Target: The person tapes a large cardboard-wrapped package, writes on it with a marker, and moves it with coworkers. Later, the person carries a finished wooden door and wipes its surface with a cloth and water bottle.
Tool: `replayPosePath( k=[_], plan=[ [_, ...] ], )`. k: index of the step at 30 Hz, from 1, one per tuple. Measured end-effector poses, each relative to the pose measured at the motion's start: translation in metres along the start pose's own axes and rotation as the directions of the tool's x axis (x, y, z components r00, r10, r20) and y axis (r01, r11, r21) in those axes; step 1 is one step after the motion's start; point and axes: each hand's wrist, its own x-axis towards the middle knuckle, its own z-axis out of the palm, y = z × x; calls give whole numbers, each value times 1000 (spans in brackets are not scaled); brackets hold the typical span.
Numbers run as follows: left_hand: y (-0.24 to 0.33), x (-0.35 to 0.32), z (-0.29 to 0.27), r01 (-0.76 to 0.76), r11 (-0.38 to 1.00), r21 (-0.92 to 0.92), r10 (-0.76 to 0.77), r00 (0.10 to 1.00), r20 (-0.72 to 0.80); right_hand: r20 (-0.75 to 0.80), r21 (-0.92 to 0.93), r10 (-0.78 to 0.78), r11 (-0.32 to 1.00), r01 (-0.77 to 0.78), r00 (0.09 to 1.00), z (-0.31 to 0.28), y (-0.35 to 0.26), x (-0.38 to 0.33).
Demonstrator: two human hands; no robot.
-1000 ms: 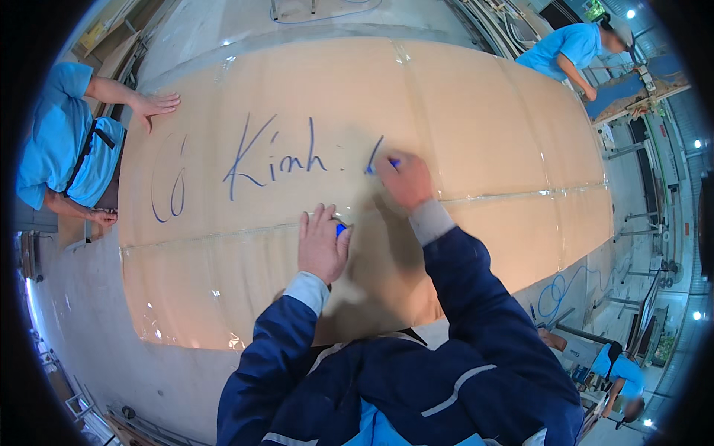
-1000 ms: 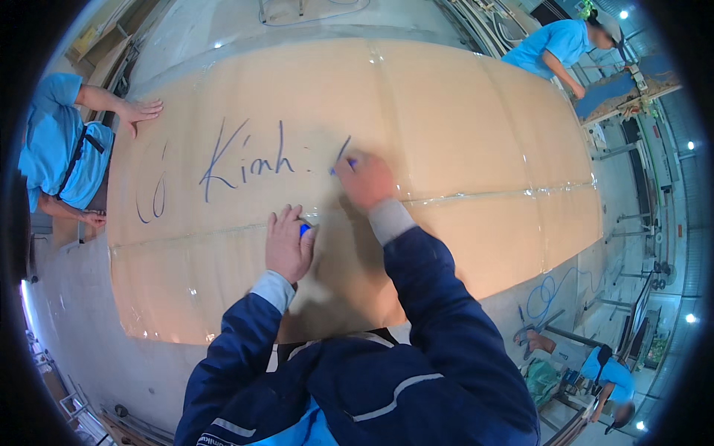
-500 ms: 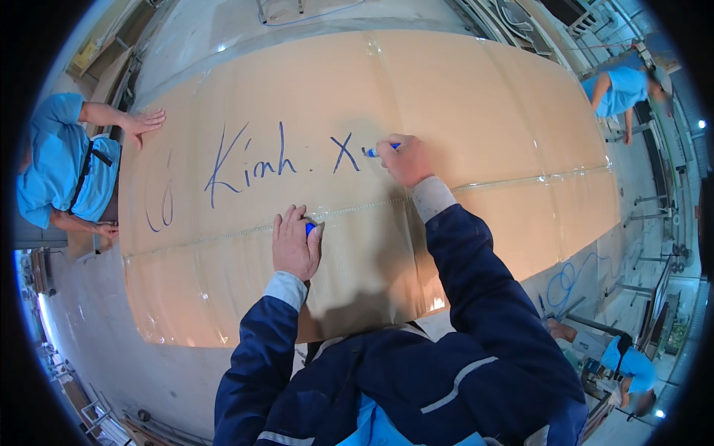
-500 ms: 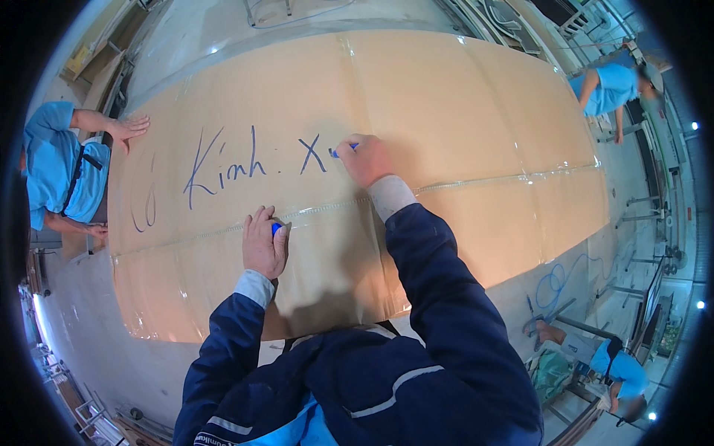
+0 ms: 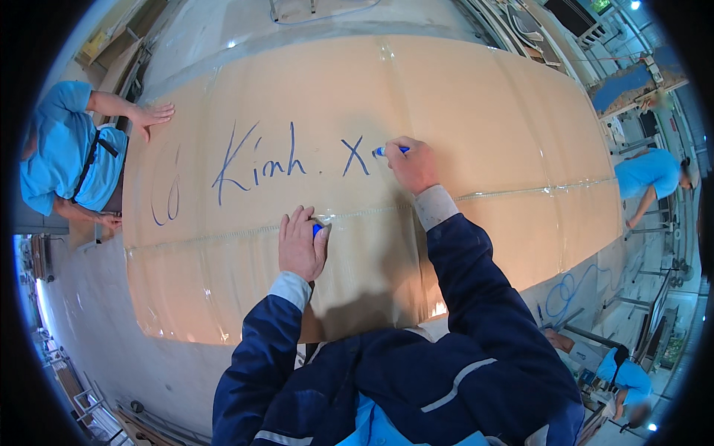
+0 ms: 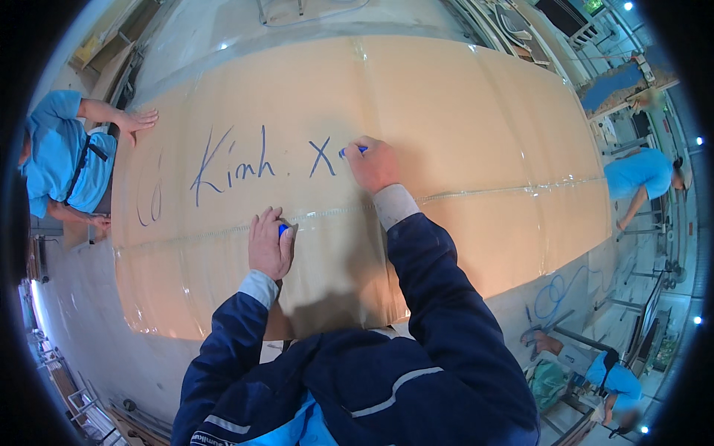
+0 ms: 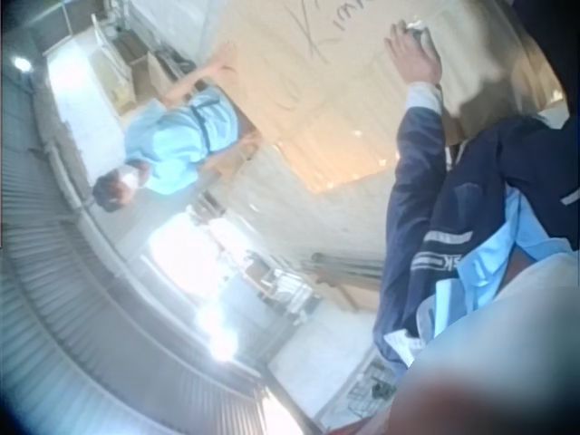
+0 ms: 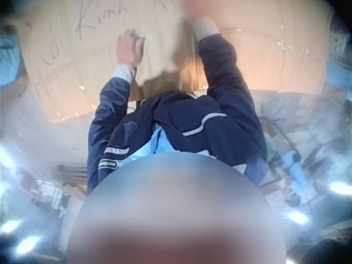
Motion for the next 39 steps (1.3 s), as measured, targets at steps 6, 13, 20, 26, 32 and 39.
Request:
replayPosePath(
  k=[6,13,20,26,32,39],
  plan=[
    [0,1,-1,-4,1000,-5,4,1000,-7,63,-91,26,996,-20,998,-4,-4,-7],
    [-1,1,-2,0,1000,4,0,1000,8,-87,-7,-12,1000,11,996,-4,-5,14],
    [0,1,-2,12,1000,-8,-12,1000,13,4,-192,-54,980,54,999,-26,14,4],
    [1,2,-3,12,1000,13,-12,1000,19,-73,-145,132,979,-142,988,-24,21,17],
    [-2,5,0,2,1000,-23,-2,1000,24,-209,123,62,992,-37,976,-48,16,26],
    [-3,3,1,-21,1000,-15,21,1000,5,-210,-74,237,964,-257,949,-99,49,10]
  ],
)
